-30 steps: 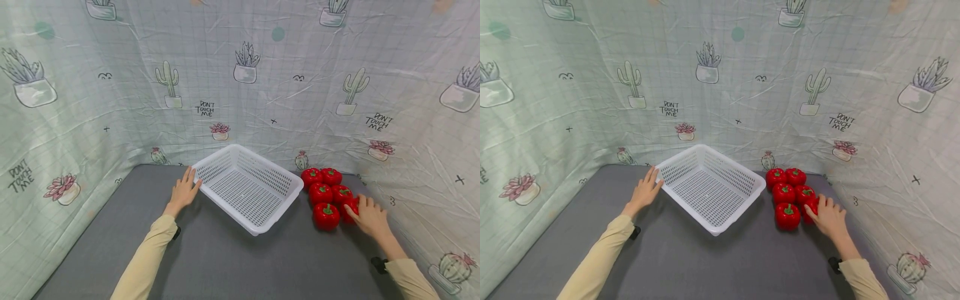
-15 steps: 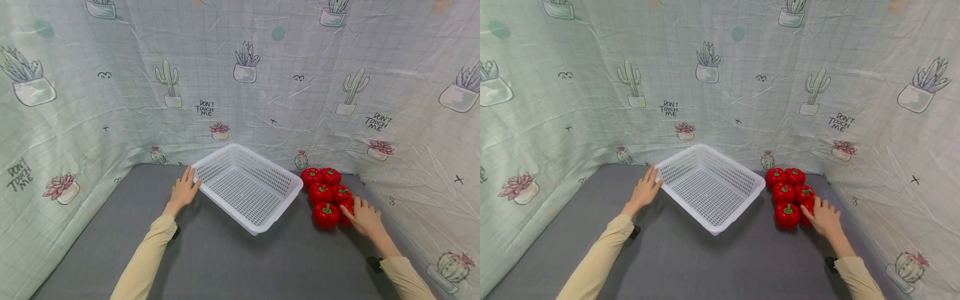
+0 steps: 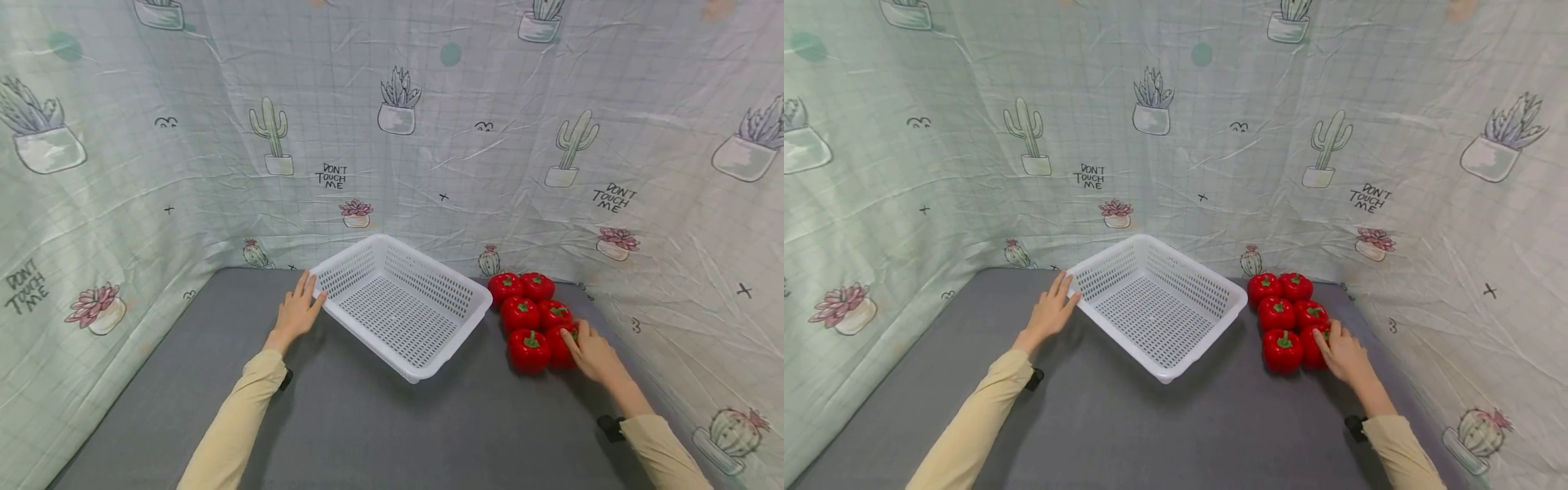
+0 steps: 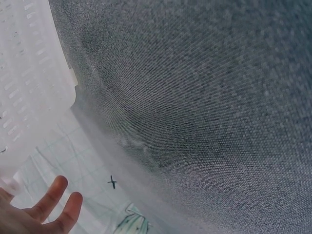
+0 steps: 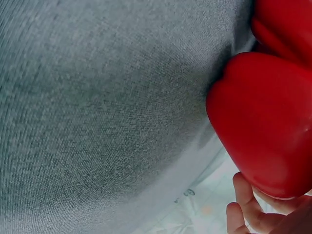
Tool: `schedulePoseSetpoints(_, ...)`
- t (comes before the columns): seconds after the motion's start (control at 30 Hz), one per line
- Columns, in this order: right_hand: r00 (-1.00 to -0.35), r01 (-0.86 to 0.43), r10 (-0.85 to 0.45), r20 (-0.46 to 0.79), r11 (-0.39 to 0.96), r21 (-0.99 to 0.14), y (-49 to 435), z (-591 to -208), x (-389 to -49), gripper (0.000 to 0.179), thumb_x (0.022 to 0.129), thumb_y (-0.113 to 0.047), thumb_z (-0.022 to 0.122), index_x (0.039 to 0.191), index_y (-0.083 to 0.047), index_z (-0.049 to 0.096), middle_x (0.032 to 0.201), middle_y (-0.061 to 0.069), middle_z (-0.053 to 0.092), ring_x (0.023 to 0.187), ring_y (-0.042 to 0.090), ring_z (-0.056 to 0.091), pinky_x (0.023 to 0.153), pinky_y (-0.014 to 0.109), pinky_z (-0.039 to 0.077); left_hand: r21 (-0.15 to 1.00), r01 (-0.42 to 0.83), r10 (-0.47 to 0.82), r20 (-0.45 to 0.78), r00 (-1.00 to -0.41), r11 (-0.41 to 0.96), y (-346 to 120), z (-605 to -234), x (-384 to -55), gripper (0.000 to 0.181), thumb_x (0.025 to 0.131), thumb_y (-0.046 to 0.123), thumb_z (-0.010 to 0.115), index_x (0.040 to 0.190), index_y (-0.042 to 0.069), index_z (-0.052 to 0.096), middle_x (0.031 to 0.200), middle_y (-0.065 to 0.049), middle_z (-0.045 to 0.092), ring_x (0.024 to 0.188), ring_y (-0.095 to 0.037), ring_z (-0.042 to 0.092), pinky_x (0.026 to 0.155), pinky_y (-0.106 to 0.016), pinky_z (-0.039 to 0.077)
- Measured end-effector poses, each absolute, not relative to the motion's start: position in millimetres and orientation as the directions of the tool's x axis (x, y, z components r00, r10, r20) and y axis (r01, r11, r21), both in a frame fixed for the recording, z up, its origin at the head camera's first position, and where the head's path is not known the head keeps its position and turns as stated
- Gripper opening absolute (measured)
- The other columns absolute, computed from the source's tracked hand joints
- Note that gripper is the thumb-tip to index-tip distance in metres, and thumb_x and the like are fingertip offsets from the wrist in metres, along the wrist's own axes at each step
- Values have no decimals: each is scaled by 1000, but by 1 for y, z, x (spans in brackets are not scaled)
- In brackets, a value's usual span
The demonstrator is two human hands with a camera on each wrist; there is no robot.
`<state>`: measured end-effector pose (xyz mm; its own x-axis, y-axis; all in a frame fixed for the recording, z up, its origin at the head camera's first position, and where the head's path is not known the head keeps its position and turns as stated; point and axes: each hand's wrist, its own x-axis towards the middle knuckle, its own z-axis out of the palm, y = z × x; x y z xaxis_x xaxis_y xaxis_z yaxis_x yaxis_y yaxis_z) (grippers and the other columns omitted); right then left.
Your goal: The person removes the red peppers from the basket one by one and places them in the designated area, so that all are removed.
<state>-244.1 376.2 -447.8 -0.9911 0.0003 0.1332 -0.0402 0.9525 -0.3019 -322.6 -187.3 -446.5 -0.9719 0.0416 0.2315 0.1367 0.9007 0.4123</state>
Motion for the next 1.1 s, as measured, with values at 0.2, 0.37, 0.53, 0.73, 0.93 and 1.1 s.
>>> schedulePoseSetpoints(0.2,-993,-29,7,119,955,-297,374,-447,-244,63,95,-46,23,121,11,30,107,41,45,89,54,50,67,56,41,415,128,37,220,-975,901,-189,-448,-323,63,94,46,29,144,10,15,151,-10,5,118,-50,33,86,-66,30)
schedulePoseSetpoints(0.37,-996,-22,7,91,951,-309,375,-448,-242,67,94,-48,22,122,12,28,107,41,44,90,53,50,69,55,41,413,131,40,222,-974,901,-188,-448,-323,63,94,46,28,143,9,16,151,-10,6,119,-51,32,86,-67,30)
schedulePoseSetpoints(0.53,-994,-35,0,106,946,-322,376,-451,-241,69,94,-48,27,125,13,26,108,41,45,92,52,50,73,57,41,414,136,45,222,-974,900,-188,-448,-322,63,94,47,27,143,9,16,151,-11,7,118,-52,32,84,-67,31)
schedulePoseSetpoints(0.73,-993,-27,11,121,951,-307,373,-450,-243,68,93,-48,31,123,13,29,110,43,43,92,53,50,74,58,40,423,139,42,230,-972,896,-188,-448,-322,62,94,46,29,143,9,17,151,-11,8,118,-52,32,84,-67,30)
schedulePoseSetpoints(0.93,-993,-28,9,120,953,-302,374,-451,-244,67,93,-48,29,125,12,28,112,44,43,95,54,49,76,59,40,424,132,35,229,-973,896,-187,-449,-323,62,94,47,28,143,10,17,151,-10,8,118,-51,32,85,-68,30)
schedulePoseSetpoints(1.1,-990,-47,-2,138,944,-326,376,-452,-244,66,94,-47,28,126,10,28,111,43,45,95,54,49,75,58,40,423,131,34,228,-973,897,-188,-448,-324,64,94,48,27,143,10,16,151,-10,7,119,-51,32,85,-67,30)
